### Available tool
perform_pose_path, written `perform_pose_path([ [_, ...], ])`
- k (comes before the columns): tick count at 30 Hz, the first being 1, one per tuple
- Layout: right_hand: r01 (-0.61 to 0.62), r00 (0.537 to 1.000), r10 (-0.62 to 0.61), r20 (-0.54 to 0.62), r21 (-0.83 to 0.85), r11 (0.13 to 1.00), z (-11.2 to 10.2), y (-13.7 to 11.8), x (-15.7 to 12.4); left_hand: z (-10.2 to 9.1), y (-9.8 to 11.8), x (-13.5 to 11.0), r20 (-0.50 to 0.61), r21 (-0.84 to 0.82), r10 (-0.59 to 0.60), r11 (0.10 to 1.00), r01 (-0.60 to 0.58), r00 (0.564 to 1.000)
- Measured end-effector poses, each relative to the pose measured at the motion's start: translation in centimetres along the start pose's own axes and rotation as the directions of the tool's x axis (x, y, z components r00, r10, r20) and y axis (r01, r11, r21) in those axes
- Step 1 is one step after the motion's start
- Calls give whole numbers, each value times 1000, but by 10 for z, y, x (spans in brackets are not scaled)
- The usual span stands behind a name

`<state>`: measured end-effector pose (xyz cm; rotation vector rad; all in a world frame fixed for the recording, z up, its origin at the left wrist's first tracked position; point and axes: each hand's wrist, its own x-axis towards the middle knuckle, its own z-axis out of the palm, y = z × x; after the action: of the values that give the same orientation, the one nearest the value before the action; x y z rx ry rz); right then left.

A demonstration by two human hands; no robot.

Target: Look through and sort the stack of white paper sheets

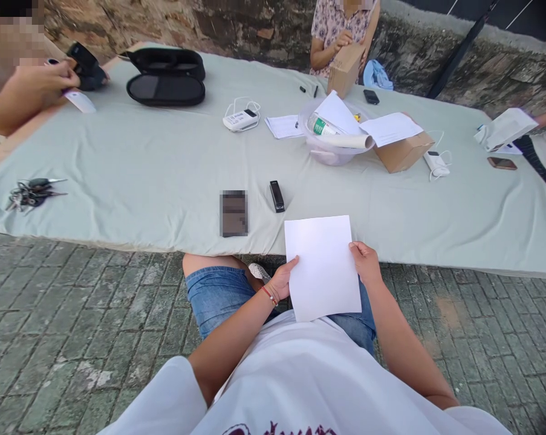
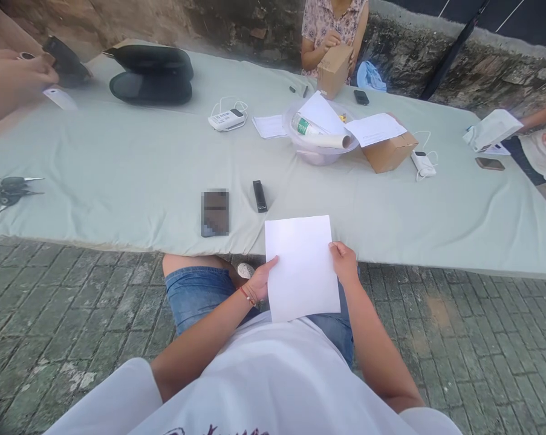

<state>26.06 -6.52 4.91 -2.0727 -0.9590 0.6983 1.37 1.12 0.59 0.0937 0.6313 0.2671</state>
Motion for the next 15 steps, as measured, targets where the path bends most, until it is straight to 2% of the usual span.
perform_pose_path([
  [3,70,992,-88,-90,-191,979,-8,-11,9,2,0,-1,-36,92,68,994,-64,997],
  [5,202,949,-264,-173,-312,929,-12,-30,19,4,0,-3,-41,144,89,986,-82,995],
  [6,269,923,-344,-169,-355,895,-12,-42,24,6,-1,-4,-40,164,90,983,-83,995],
  [8,425,878,-478,-33,-405,809,-9,-69,33,9,-1,-6,-38,190,90,978,-82,995],
  [11,639,765,-600,235,-399,658,3,-109,46,14,-2,-9,-29,206,91,975,-83,995],
  [13,695,719,-590,367,-407,593,10,-130,50,16,-2,-10,-11,204,94,975,-90,995],
  [15,724,681,-494,540,-397,564,15,-145,52,17,-3,-11,15,193,94,977,-95,995],
])
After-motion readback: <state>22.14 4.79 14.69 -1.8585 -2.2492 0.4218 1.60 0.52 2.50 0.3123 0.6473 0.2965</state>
